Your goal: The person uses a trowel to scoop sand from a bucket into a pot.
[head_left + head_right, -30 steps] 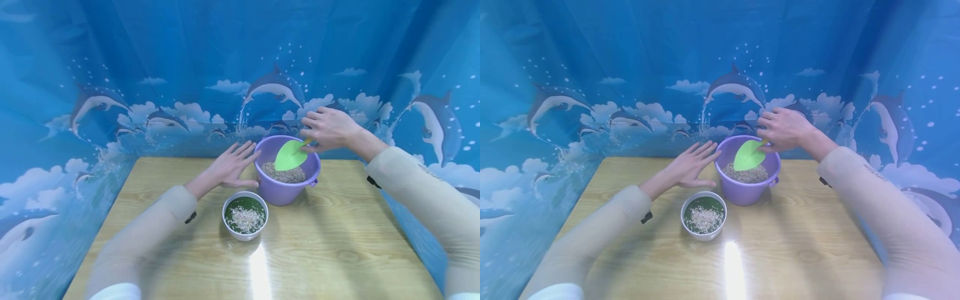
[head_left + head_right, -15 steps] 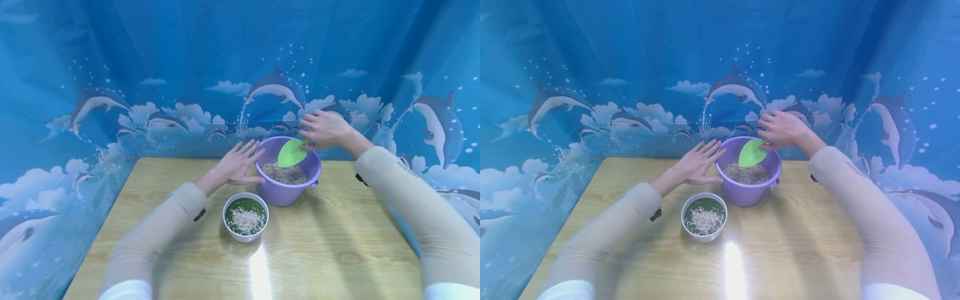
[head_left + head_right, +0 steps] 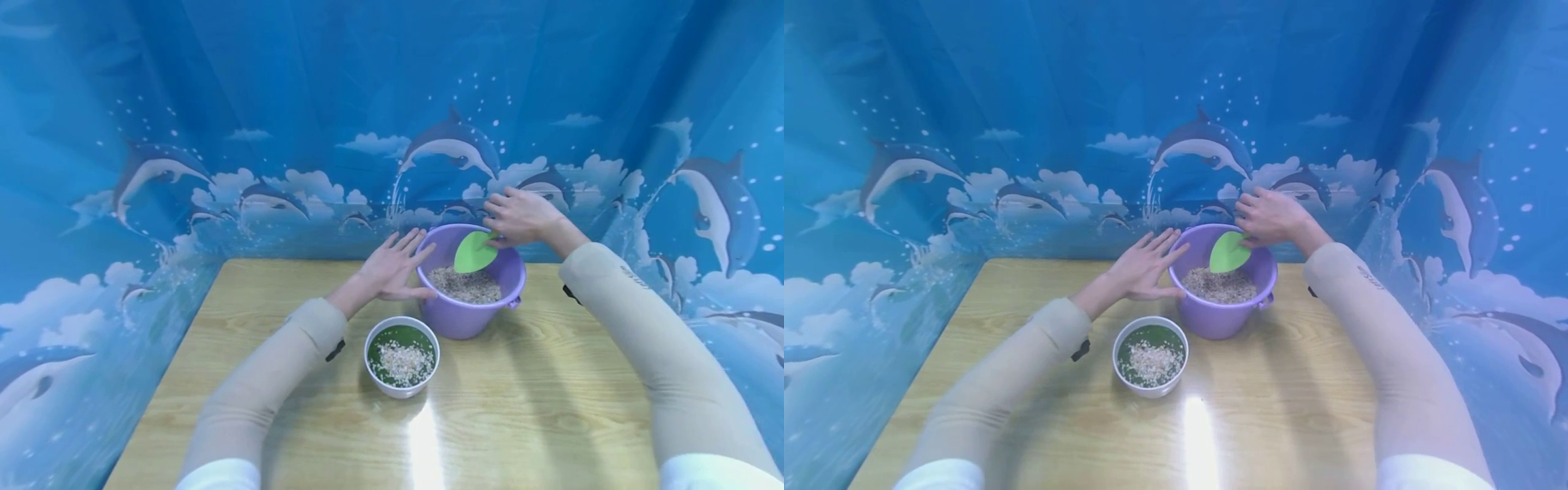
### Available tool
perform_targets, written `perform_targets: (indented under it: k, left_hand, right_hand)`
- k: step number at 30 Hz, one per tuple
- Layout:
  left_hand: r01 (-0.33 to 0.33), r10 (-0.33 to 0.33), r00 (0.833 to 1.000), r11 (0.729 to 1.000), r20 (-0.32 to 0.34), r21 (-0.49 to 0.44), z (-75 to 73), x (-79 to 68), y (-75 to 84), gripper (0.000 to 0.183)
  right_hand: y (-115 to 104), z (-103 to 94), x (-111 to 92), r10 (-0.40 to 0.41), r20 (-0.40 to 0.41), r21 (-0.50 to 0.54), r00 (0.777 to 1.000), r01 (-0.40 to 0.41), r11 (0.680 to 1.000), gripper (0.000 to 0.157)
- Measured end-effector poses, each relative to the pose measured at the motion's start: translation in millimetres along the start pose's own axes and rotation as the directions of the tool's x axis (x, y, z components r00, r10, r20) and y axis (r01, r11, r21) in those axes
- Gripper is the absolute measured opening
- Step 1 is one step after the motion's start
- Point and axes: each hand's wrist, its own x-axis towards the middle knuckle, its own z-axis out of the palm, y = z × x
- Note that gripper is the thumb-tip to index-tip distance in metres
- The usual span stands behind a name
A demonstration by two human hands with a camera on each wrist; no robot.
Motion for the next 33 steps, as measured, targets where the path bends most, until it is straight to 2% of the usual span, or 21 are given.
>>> perform_targets:
  k: [7, 18, 27, 33]
  left_hand:
    - [0.008, -0.008, 1.000, 1.000, 0.018, -0.007, 1.1, -0.9, 1.0, 0.106]
    - [0.023, -0.023, 1.000, 0.999, 0.020, -0.024, 0.5, -1.0, 2.0, 0.106]
    - [0.020, -0.020, 1.000, 1.000, 0.016, -0.006, 1.5, 0.6, 2.4, 0.107]
    - [0.030, -0.030, 0.999, 1.000, 0.019, 0.001, 1.6, 0.9, 2.6, 0.106]
  right_hand:
    - [-5.1, 9.0, 4.7, 0.004, 0.066, 0.015, 0.998, -0.005, 1.000, 0.052]
    - [-10.6, 18.5, 9.0, -0.033, 0.111, 0.021, 0.993, 0.031, 0.999, 0.056]
    - [-12.3, 22.1, 10.8, -0.038, 0.074, -0.043, 0.997, 0.041, 0.998, 0.051]
    - [-17.4, 23.9, 14.3, -0.075, 0.059, -0.076, 0.995, 0.080, 0.994, 0.045]
